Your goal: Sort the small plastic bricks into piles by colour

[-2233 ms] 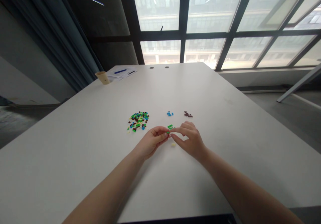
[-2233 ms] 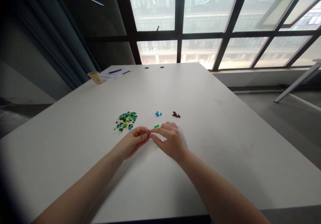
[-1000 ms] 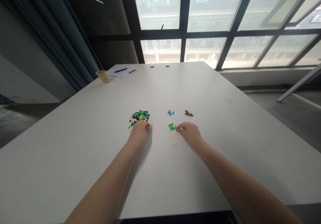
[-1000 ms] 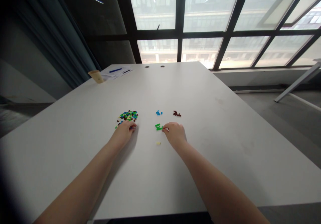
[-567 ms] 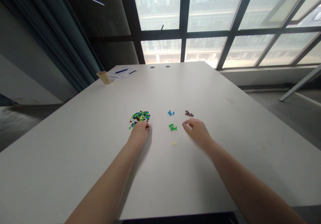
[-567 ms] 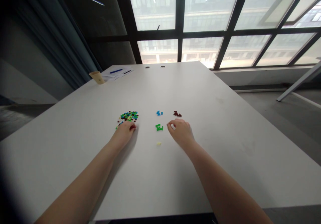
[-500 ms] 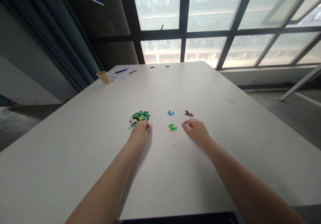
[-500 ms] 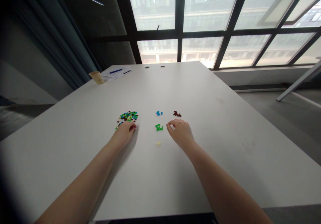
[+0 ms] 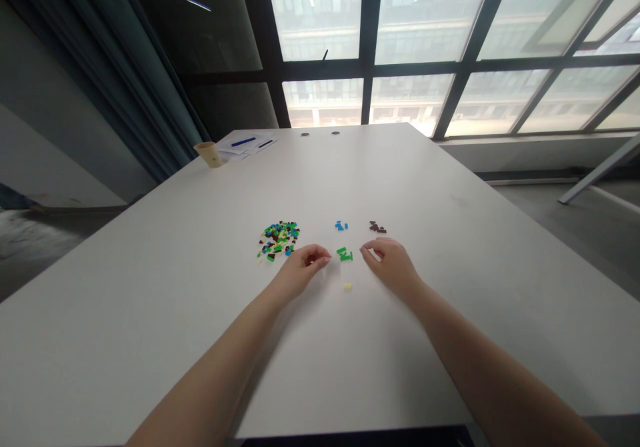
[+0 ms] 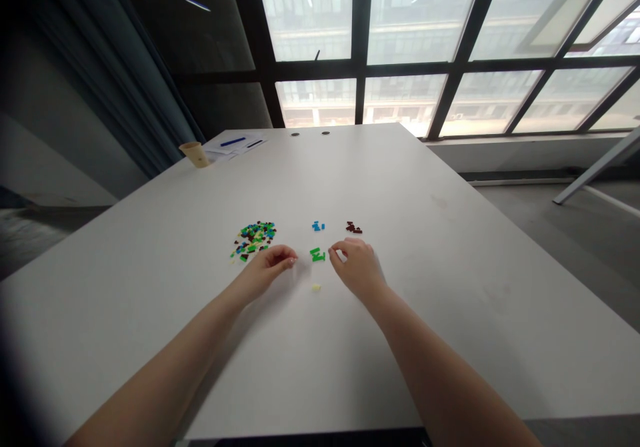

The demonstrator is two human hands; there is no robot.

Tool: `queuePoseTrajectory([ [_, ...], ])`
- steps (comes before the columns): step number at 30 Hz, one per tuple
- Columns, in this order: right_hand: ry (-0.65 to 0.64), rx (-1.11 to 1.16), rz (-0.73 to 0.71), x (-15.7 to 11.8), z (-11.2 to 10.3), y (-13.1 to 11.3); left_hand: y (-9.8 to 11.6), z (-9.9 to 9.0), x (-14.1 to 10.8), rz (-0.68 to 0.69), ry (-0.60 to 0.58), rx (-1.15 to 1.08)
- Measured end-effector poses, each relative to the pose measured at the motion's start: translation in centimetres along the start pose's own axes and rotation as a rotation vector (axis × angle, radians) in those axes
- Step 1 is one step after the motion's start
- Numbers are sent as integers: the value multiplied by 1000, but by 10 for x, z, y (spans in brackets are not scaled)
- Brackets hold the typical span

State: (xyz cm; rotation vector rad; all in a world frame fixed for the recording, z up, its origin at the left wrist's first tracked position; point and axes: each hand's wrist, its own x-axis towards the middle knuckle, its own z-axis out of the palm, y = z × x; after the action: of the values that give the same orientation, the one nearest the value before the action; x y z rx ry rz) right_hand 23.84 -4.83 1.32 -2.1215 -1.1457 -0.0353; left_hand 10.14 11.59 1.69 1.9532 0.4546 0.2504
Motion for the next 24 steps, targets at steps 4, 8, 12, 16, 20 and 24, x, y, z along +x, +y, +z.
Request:
queuePoseTrajectory([
  [4,97,79,-148,1,-2,-9,9,16,-6,-21,-136,-354],
  [8,165,147,-243,0,-6,-16,12,19,-10,-21,-211,-489],
  [12,210,247,-359,-4,-9,-22,15,19,-13,-29,-217,-566],
  [16,199,330,-482,-9,-14,-28,18,21,-13,-26,-218,-605],
  [20,208,360,-536,-11,-14,-31,20,22,-13,-27,-222,-613],
  [24,193,358,-525,-10,-12,-30,20,22,-13,-30,-226,-611],
])
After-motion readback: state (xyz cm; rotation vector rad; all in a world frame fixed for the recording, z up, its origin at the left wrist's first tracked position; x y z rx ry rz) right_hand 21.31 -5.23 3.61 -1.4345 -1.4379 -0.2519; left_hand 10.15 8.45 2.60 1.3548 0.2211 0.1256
